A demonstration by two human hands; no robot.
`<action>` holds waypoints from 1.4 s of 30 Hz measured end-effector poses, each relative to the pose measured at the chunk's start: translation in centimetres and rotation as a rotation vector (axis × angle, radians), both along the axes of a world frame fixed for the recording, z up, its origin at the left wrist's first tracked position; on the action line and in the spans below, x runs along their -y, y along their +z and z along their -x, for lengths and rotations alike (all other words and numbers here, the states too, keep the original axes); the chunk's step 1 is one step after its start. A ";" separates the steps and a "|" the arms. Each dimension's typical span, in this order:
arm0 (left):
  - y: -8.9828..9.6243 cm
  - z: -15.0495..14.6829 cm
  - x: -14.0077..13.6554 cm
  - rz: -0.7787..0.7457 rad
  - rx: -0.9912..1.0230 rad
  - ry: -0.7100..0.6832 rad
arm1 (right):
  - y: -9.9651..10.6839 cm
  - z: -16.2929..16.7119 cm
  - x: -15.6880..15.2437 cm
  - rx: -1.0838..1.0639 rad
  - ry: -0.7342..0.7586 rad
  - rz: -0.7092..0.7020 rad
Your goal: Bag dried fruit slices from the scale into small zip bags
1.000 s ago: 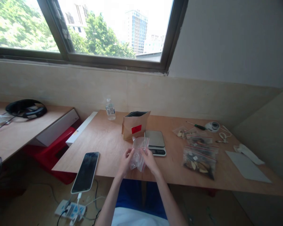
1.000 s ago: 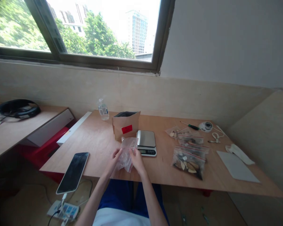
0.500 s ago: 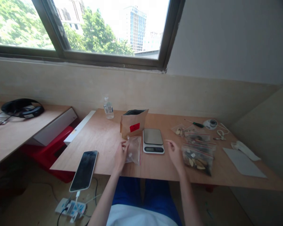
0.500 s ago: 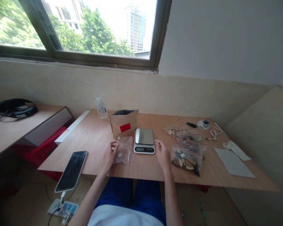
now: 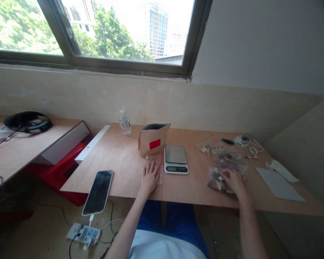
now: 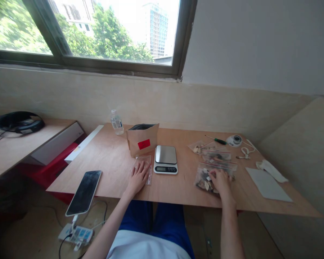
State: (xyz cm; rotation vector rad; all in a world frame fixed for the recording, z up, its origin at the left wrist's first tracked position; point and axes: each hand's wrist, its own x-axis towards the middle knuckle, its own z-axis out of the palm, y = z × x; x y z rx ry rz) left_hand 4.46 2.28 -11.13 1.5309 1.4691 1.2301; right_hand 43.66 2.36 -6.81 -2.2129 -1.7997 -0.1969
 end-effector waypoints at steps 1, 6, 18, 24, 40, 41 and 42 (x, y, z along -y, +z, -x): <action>0.6 -0.2 0.1 0.004 0.022 0.016 | 0.8 0.5 0.3 -0.008 0.013 -0.005; 6.6 -3.4 2.4 0.028 0.356 -0.175 | 6.4 7.7 2.3 -0.280 0.141 -0.125; 9.6 -5.8 3.1 0.027 0.556 -0.044 | 7.5 24.6 1.4 -1.488 0.497 0.115; 8.7 -3.8 2.4 0.017 0.404 0.029 | 6.8 25.8 1.4 -1.228 0.574 -0.008; 8.4 -3.1 1.7 0.031 0.184 0.038 | 6.9 25.6 1.5 -1.089 0.570 -0.154; 8.3 -3.1 1.6 0.032 0.179 0.035 | 6.9 25.7 1.6 -1.078 0.573 -0.165; 8.2 -3.1 1.5 0.030 0.175 0.032 | 6.9 25.7 1.6 -1.067 0.575 -0.175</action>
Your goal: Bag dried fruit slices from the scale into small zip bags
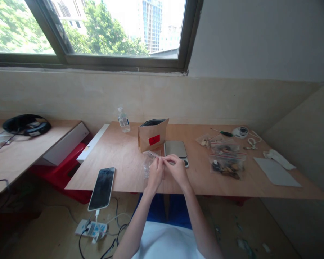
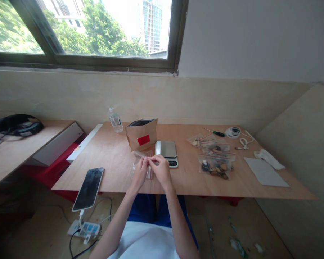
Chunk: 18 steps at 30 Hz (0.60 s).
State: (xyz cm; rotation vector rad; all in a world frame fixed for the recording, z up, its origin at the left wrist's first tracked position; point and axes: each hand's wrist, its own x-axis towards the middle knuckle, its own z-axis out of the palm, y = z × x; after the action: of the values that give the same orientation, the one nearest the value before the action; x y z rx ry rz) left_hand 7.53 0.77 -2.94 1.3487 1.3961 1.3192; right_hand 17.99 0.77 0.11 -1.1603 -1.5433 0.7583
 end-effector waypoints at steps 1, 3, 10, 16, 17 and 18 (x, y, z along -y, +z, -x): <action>-0.1 0.0 -0.1 -0.003 -0.003 -0.002 | 0.0 0.0 0.0 0.008 -0.007 -0.010; -0.3 0.1 -0.2 -0.013 -0.016 -0.001 | 0.0 0.1 0.1 0.028 -0.028 -0.019; -0.1 0.4 -0.3 -0.085 -0.107 -0.031 | 0.3 0.1 0.0 0.092 -0.063 0.029; 1.1 0.9 0.4 -0.122 -0.137 -0.060 | 0.2 -0.5 -1.4 0.019 -0.233 0.031; 1.3 1.1 0.7 -0.125 -0.130 -0.062 | 0.4 -0.9 -1.8 -0.017 -0.305 0.031; 1.4 1.3 0.9 -0.132 -0.119 -0.066 | 0.7 -1.4 -2.3 -0.065 -0.362 0.034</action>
State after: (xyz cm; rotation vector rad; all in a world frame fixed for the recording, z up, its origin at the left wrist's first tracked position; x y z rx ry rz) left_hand 6.19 -0.15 -1.57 1.5699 1.3503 1.3258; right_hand 19.37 3.02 0.80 -1.3790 -1.2235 0.5734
